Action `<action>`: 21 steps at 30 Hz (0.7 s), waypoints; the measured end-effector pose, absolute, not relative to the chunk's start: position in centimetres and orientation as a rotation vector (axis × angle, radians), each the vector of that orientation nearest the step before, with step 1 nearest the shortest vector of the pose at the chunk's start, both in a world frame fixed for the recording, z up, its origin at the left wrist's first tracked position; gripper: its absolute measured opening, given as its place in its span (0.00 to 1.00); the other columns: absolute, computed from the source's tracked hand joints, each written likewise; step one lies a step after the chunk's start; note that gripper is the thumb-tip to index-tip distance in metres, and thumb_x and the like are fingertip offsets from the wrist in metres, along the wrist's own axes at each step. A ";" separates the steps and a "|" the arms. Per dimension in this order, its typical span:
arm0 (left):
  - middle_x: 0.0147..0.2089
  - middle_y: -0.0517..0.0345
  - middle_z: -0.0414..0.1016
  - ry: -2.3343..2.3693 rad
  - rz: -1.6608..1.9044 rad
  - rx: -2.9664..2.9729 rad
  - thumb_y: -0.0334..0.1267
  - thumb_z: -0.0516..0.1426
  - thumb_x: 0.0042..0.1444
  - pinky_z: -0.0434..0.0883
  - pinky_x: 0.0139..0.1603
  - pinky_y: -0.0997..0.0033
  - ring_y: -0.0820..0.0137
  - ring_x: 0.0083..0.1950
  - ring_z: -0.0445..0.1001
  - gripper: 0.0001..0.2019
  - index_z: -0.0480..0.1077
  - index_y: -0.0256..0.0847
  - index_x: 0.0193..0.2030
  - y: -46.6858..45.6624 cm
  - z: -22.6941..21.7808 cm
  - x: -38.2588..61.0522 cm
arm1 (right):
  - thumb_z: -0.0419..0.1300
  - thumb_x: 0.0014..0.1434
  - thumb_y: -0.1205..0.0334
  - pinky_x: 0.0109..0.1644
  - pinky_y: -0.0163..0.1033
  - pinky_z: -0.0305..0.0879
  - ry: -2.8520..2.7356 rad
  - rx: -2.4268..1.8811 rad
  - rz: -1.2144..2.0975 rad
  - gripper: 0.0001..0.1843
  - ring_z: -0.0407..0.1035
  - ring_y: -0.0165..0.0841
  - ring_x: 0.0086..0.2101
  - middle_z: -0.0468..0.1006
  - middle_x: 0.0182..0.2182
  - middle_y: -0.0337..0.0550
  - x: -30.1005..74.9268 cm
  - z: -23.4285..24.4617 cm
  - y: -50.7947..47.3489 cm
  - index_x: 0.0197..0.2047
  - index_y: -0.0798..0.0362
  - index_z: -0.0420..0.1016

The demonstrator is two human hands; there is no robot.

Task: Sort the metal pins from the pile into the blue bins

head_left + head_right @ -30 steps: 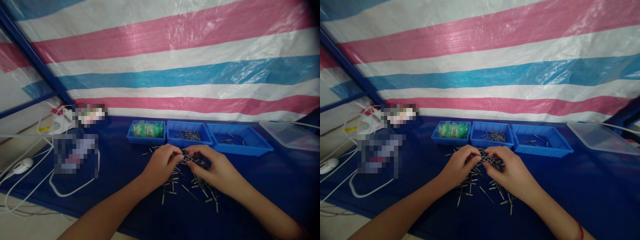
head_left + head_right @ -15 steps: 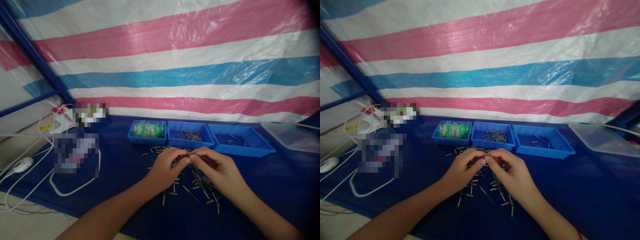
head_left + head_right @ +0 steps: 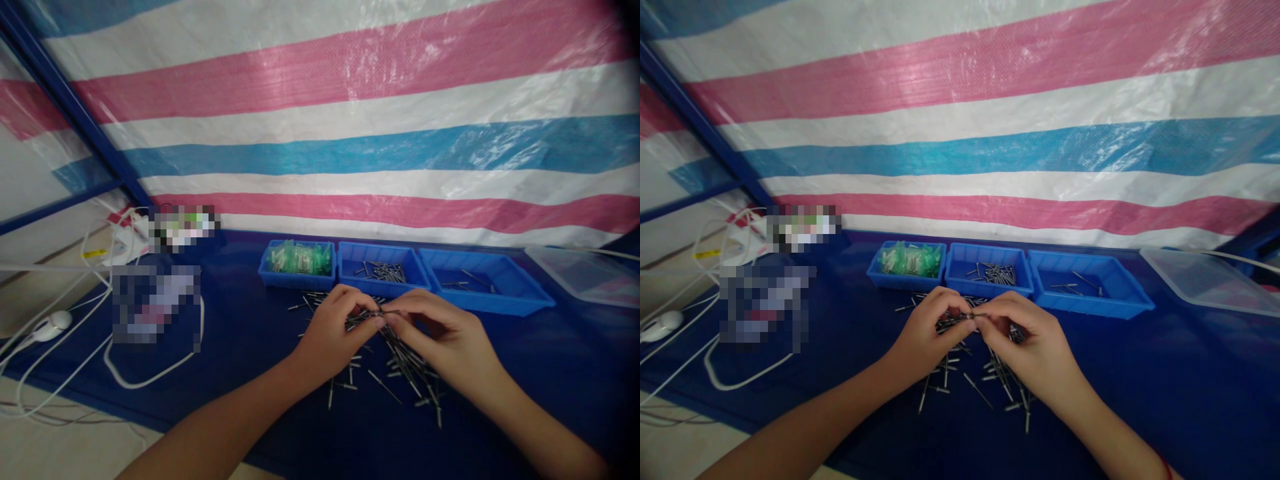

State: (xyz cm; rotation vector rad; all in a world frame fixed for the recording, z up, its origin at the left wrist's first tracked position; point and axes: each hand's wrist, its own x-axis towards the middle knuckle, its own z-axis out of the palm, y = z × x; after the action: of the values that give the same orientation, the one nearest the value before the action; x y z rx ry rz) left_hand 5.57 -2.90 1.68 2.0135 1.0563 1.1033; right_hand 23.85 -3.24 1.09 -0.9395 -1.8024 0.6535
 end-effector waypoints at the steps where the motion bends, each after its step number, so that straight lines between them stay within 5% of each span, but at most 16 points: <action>1: 0.41 0.55 0.71 1.062 1.115 2.013 0.36 0.59 0.57 0.67 0.47 0.69 0.68 0.44 0.70 0.04 0.71 0.39 0.37 -2.9 1.7 5.5 | 0.61 0.58 0.64 0.35 0.39 0.66 -1.808 -0.949 0.648 0.06 0.69 0.32 0.31 0.74 0.30 0.41 24.0 1.1 -3.1 0.39 0.48 0.77; 8: 0.40 0.55 0.71 1.077 1.163 2.011 0.38 0.59 0.56 0.68 0.47 0.68 0.68 0.44 0.71 0.05 0.70 0.39 0.38 -2.8 1.8 5.4 | 0.58 0.60 0.61 0.39 0.40 0.66 -1.938 -1.016 0.606 0.05 0.70 0.33 0.34 0.75 0.31 0.41 24.3 1.5 -2.8 0.35 0.49 0.75; 14: 0.51 0.50 0.71 1.067 0.825 2.283 0.50 0.57 0.57 0.65 0.57 0.57 0.61 0.54 0.69 0.26 0.62 0.43 0.60 -3.0 3.4 4.3 | 0.55 0.60 0.53 0.43 0.45 0.66 -1.789 -1.307 0.146 0.11 0.71 0.39 0.37 0.78 0.34 0.44 28.2 2.2 -1.0 0.33 0.49 0.74; 21: 0.72 0.49 0.42 1.069 0.253 2.539 0.70 0.59 0.39 0.40 0.64 0.29 0.37 0.70 0.38 0.51 0.50 0.54 0.69 -4.8 4.7 0.9 | 0.46 0.59 0.43 0.48 0.57 0.65 -1.858 -1.826 -0.371 0.23 0.72 0.51 0.41 0.79 0.37 0.53 33.8 2.2 2.0 0.37 0.49 0.74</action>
State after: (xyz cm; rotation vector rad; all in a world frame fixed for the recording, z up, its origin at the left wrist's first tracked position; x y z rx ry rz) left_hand 0.85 -4.78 4.68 2.5391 1.0694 0.2525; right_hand 33.78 2.01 2.24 -1.8255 -1.8577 -0.3707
